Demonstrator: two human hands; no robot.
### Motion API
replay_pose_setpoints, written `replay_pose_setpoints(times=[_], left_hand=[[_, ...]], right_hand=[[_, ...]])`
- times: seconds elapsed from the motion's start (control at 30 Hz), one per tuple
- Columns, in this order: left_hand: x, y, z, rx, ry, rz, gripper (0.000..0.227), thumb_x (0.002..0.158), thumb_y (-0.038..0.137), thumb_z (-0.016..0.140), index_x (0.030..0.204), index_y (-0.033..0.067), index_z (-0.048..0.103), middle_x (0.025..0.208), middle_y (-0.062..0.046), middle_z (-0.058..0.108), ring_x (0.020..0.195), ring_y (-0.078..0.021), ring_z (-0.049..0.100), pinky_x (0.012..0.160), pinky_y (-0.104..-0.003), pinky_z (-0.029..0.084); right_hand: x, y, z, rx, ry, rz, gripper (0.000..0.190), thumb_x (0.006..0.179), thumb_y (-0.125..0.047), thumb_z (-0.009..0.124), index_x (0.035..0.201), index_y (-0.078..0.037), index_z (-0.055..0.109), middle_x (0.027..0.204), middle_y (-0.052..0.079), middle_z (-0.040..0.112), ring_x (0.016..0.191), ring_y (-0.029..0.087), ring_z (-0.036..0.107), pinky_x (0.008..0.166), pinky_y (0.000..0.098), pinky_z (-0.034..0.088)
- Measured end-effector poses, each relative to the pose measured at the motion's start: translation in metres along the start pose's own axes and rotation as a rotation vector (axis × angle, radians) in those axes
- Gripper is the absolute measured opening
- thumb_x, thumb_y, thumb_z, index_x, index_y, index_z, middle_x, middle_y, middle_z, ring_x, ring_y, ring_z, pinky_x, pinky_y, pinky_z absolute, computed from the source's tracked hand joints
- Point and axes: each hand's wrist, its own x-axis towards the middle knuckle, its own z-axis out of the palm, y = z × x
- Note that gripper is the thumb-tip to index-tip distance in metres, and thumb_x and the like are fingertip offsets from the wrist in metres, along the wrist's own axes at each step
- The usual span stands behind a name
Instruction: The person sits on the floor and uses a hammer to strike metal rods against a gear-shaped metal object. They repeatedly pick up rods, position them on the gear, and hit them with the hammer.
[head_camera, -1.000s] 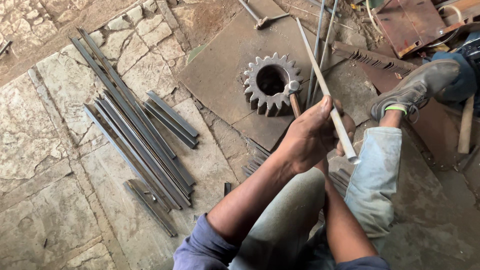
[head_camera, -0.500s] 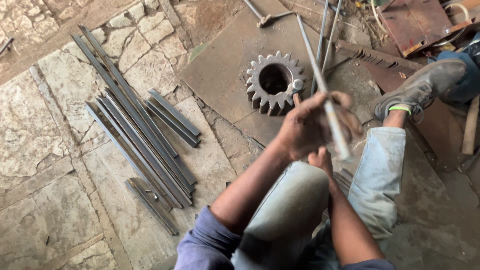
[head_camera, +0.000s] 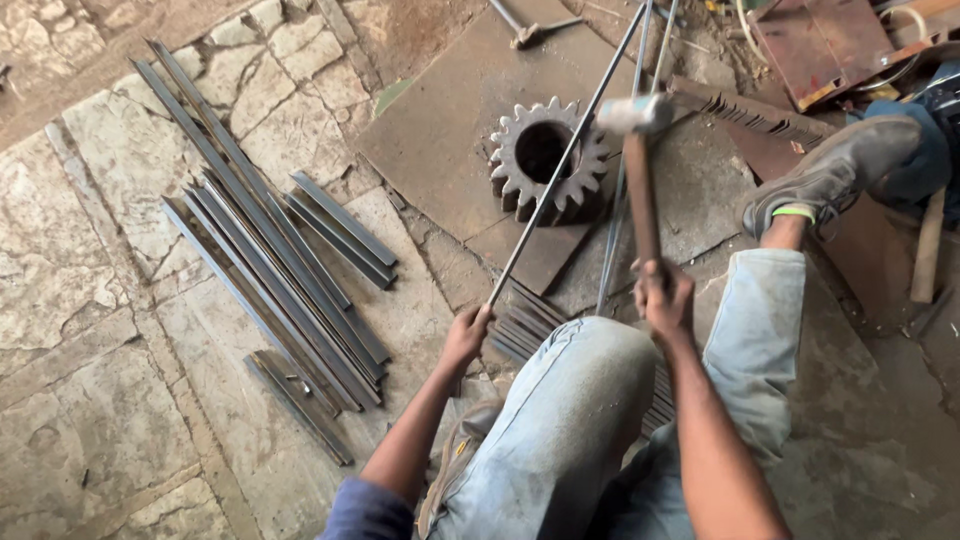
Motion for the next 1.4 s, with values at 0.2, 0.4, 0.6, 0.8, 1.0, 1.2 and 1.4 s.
replay_pose_setpoints(times=[0.2, 0.4, 0.6, 0.8, 1.0, 1.2, 1.4], left_hand=[[-0.082, -0.063, -0.052, 0.003, -0.067, -0.163, 0.047, 0.104, 0.046, 0.053, 0.092, 0.0021, 0.064, 0.065, 0.002, 0.049, 0.051, -0.0097, 0.048, 0.043, -0.030, 0.043], [-0.130, -0.111, -0.073, -0.033, -0.057, -0.189, 0.044, 0.103, 0.046, 0.054, 0.093, 0.0053, 0.068, 0.064, 0.003, 0.049, 0.052, -0.0085, 0.046, 0.044, -0.028, 0.042], [-0.145, -0.086, -0.063, -0.046, 0.007, -0.243, 0.040, 0.102, 0.043, 0.053, 0.096, 0.0058, 0.067, 0.065, 0.004, 0.048, 0.051, -0.0094, 0.043, 0.045, -0.028, 0.036], [-0.104, 0.061, -0.034, -0.102, -0.252, -0.057, 0.033, 0.105, 0.031, 0.053, 0.104, 0.0021, 0.067, 0.067, 0.000, 0.057, 0.055, -0.0102, 0.052, 0.050, -0.028, 0.043], [-0.077, 0.217, 0.025, -0.295, -0.362, 0.087, 0.034, 0.105, 0.029, 0.051, 0.119, 0.0042, 0.069, 0.079, -0.004, 0.068, 0.061, -0.0119, 0.061, 0.055, -0.026, 0.048], [-0.119, 0.295, 0.057, -0.709, -0.707, 0.208, 0.038, 0.110, 0.028, 0.047, 0.130, -0.0012, 0.060, 0.099, -0.015, 0.073, 0.080, -0.0191, 0.070, 0.074, -0.034, 0.059], [-0.116, 0.306, 0.090, -1.091, -0.860, 0.235, 0.029, 0.117, 0.027, 0.051, 0.131, 0.0028, 0.054, 0.112, -0.018, 0.071, 0.087, -0.0182, 0.069, 0.080, -0.033, 0.056]], right_hand=[[0.037, -0.019, 0.009, -0.023, 0.075, -0.212, 0.054, 0.103, -0.056, 0.059, 0.106, -0.002, 0.063, 0.067, -0.002, 0.050, 0.054, 0.007, 0.049, 0.045, 0.0264, 0.037], [0.043, 0.054, 0.020, -0.641, 0.120, -0.013, 0.055, 0.102, -0.057, 0.057, 0.099, -0.004, 0.072, 0.078, 0.014, 0.067, 0.073, 0.033, 0.066, 0.063, 0.0467, 0.050], [0.024, 0.050, 0.027, -0.658, 0.139, 0.186, 0.053, 0.102, -0.057, 0.055, 0.107, -0.007, 0.073, 0.090, 0.021, 0.073, 0.088, 0.040, 0.072, 0.076, 0.0502, 0.052], [-0.005, 0.023, 0.038, -0.679, 0.150, 0.320, 0.057, 0.099, -0.061, 0.052, 0.116, -0.011, 0.073, 0.100, 0.024, 0.073, 0.100, 0.047, 0.068, 0.082, 0.0536, 0.052], [-0.011, 0.020, 0.039, -0.762, 0.045, 0.426, 0.059, 0.098, -0.064, 0.048, 0.120, -0.014, 0.071, 0.106, 0.022, 0.074, 0.105, 0.045, 0.069, 0.088, 0.0541, 0.053], [0.004, 0.067, 0.030, -0.703, 0.009, 0.117, 0.055, 0.100, -0.058, 0.050, 0.121, -0.013, 0.070, 0.104, 0.021, 0.073, 0.100, 0.041, 0.068, 0.084, 0.0511, 0.053], [0.006, 0.078, 0.025, -0.579, 0.009, -0.010, 0.053, 0.101, -0.056, 0.050, 0.119, -0.010, 0.070, 0.101, 0.019, 0.072, 0.095, 0.038, 0.066, 0.081, 0.0485, 0.052]])
